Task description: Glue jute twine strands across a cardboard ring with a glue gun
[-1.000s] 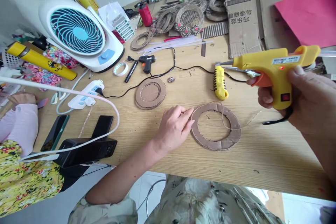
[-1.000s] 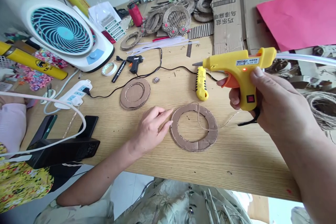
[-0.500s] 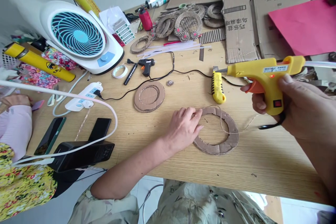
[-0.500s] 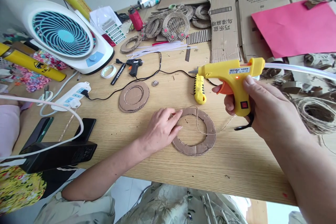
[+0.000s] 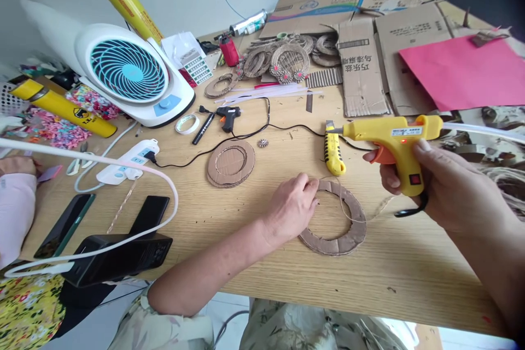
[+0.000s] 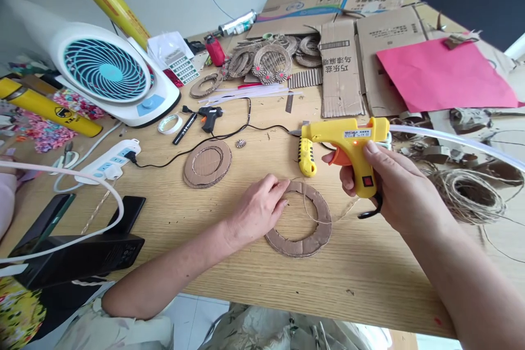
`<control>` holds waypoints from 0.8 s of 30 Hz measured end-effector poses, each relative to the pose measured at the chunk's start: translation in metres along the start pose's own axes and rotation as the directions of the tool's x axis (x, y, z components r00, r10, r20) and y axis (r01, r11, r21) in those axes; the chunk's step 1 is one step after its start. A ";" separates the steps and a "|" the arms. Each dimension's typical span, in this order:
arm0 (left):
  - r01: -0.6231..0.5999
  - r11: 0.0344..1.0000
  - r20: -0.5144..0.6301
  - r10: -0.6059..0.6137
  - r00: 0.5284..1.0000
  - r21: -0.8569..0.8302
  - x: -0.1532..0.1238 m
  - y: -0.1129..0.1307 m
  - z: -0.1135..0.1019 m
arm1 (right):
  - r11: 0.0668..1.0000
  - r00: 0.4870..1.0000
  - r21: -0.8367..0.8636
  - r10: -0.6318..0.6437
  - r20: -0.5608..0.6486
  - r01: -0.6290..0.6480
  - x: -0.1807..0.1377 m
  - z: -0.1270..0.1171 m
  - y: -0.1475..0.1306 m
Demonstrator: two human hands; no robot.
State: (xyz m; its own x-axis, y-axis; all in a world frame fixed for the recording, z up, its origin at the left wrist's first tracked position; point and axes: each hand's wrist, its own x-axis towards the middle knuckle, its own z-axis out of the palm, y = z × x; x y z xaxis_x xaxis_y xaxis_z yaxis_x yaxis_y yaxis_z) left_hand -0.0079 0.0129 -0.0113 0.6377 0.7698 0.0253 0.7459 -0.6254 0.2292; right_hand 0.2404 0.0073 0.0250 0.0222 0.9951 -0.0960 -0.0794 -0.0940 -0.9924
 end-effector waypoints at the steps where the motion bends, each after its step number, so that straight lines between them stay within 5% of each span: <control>1: -0.001 1.000 -0.008 0.001 1.000 -0.010 0.000 -0.001 0.001 | 1.000 1.000 0.008 -0.002 0.011 0.002 0.000 0.000 0.000; 6: 0.001 0.985 -0.139 -0.025 0.990 -0.173 -0.001 -0.010 0.000 | 0.998 0.999 0.060 0.034 0.027 -0.036 -0.001 0.000 -0.001; 9: 0.067 0.906 -0.283 -0.200 0.938 -0.418 0.007 -0.018 -0.011 | 0.998 0.999 0.054 0.032 0.037 -0.034 -0.001 0.000 0.000; 11: 0.062 0.709 -0.240 -0.318 0.917 -0.702 0.016 -0.020 -0.018 | 0.997 0.998 0.062 0.035 0.053 -0.038 -0.001 -0.001 0.001; 14: 0.064 0.274 0.010 -0.191 0.982 -0.959 0.030 -0.021 -0.026 | 0.995 0.996 0.091 0.041 0.075 -0.048 -0.001 0.000 0.001; 16: 0.135 0.104 0.122 -0.122 0.985 -0.985 0.034 -0.024 -0.029 | 0.992 0.996 0.112 0.042 0.074 -0.050 -0.001 0.001 -0.001; 21: 0.106 -0.132 0.138 -0.270 0.953 -0.986 0.032 -0.055 -0.044 | 0.988 1.000 0.156 0.022 0.000 -0.022 -0.001 0.004 -0.008; 24: -0.022 -0.110 0.028 -0.440 0.898 -0.994 0.032 -0.079 -0.048 | 0.983 1.000 0.181 0.004 -0.023 0.000 0.000 0.006 -0.009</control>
State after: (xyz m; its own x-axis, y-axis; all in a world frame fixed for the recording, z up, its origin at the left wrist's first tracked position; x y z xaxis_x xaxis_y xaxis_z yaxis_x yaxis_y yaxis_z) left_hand -0.0556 0.0936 0.0184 0.2500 0.9625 -0.1057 -0.2871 0.1779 0.9412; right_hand 0.2353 0.0088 0.0341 0.0450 0.9938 -0.1015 -0.2584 -0.0866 -0.9621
